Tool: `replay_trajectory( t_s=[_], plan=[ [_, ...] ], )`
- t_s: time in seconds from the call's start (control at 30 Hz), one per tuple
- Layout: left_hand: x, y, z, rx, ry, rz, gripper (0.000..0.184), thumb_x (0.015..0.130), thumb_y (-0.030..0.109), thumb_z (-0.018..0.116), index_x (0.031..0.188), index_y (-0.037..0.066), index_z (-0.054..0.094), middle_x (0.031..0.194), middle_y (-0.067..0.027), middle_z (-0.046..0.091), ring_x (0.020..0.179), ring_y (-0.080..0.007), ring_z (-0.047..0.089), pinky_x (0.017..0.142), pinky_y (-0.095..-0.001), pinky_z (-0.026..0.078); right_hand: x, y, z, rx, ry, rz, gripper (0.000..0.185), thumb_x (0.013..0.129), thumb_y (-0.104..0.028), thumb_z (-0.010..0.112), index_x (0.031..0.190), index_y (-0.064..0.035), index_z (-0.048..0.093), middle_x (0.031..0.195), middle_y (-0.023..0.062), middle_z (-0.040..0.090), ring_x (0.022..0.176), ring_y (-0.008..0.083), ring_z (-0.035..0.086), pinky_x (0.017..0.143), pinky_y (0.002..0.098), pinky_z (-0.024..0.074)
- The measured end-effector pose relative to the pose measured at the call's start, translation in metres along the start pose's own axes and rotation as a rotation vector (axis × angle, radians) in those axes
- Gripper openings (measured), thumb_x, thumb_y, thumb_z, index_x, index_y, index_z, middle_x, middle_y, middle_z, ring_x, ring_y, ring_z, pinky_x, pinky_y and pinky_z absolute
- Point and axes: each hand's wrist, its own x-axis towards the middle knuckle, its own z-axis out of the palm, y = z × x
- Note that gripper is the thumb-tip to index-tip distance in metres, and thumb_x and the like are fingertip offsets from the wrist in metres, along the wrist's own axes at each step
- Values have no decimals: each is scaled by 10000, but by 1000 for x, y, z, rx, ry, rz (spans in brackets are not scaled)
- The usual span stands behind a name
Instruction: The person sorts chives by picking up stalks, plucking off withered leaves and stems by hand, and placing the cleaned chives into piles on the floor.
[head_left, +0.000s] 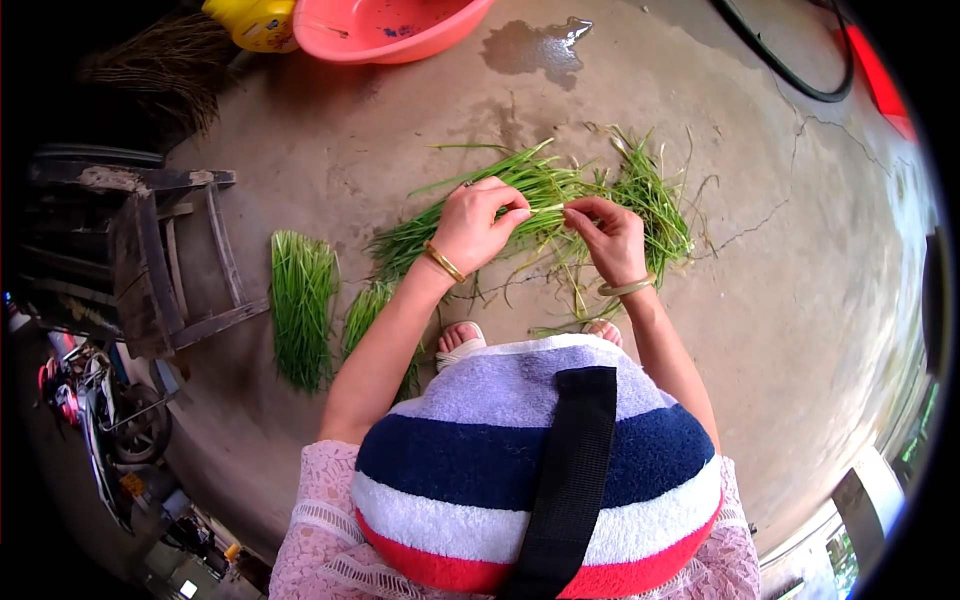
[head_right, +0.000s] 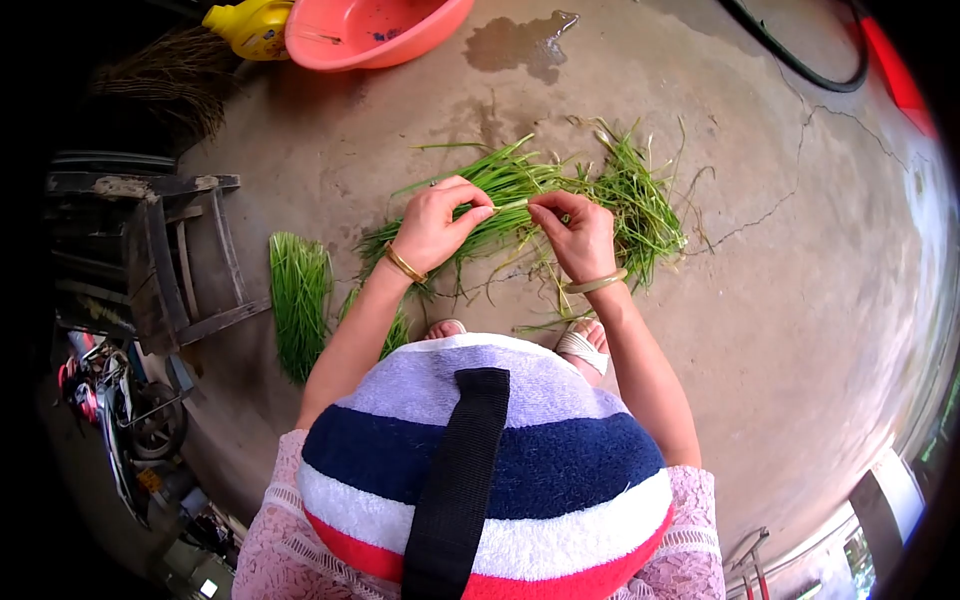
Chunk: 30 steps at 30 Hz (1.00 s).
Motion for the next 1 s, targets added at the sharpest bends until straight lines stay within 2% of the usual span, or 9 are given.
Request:
replay_trajectory(
  t_s=[0.13, 0.2, 0.33, 0.43, 0.53, 0.67, 0.7, 0.73, 1.0],
  plan=[
    [1, -4, 0, -85, -36, -99, 92, 733, 113, 621, 793, 44, 608, 714, -45, 581, 616, -128, 542, 528, -244, 401, 2, 11, -12, 131, 98, 79, 127, 769, -92, 600, 838, 12, 622, 686, 60, 627, 633, 91, 588, 583, 206, 452],
    [1, -4, -5, -121, 33, -221, 84, 749, 108, 612, 786, 34, 599, 692, -37, 597, 604, -92, 540, 534, -229, 411, 5, 19, -24, 128, 125, 87, 133, 783, -100, 588, 846, 16, 608, 698, 54, 623, 636, 83, 583, 586, 200, 448],
    [-1, -11, -6, -163, 122, -225, 88, 753, 97, 617, 780, 17, 590, 680, -30, 609, 622, -77, 558, 565, -216, 436, 5, 24, -27, 207, 165, 184, 145, 791, -125, 591, 846, 9, 583, 704, 12, 590, 613, 57, 538, 547, 182, 415],
    [-2, -4, -1, -112, 165, -180, 92, 727, 83, 635, 773, 19, 590, 700, -46, 604, 632, -116, 576, 580, -234, 446, 0, 5, -6, 380, 43, 377, 131, 759, -146, 638, 820, -36, 605, 673, -47, 540, 551, 19, 419, 484, 163, 319],
    [-3, 5, 8, -63, 206, -94, 103, 672, 57, 656, 748, 26, 594, 697, -75, 582, 632, -179, 584, 573, -264, 450, -1, -11, 18, 506, -42, 481, 155, 750, -179, 653, 792, -32, 625, 642, -54, 539, 533, 21, 420, 470, 166, 312],
    [-6, 8, 17, 15, 267, 31, 114, 632, 42, 663, 725, 37, 599, 693, -78, 575, 631, -217, 575, 558, -289, 444, 2, -9, 30, 501, -18, 437, 176, 744, -191, 658, 741, -18, 629, 608, -41, 550, 518, 26, 426, 452, 175, 308],
    [-6, 9, 18, 39, 288, 55, 117, 620, 39, 665, 717, 40, 600, 694, -78, 574, 632, -229, 572, 554, -296, 442, 2, -6, 31, 383, 1, 359, 186, 744, -194, 658, 723, -11, 628, 594, -28, 556, 515, 29, 428, 447, 182, 311],
    [-7, 8, 19, 37, 288, 55, 117, 620, 39, 665, 717, 40, 600, 694, -78, 574, 632, -229, 572, 554, -296, 442, 3, -5, 31, 264, 20, 281, 198, 744, -196, 657, 705, -4, 628, 581, -15, 562, 512, 31, 431, 441, 189, 314],
    [-10, 9, 24, -17, 289, -34, 127, 608, 16, 667, 716, 43, 606, 701, -67, 573, 633, -193, 575, 562, -275, 448, -1, -3, 35, 225, 46, 227, 190, 758, -184, 634, 710, -1, 617, 561, -4, 548, 498, 40, 422, 451, 205, 338]
  ],
)
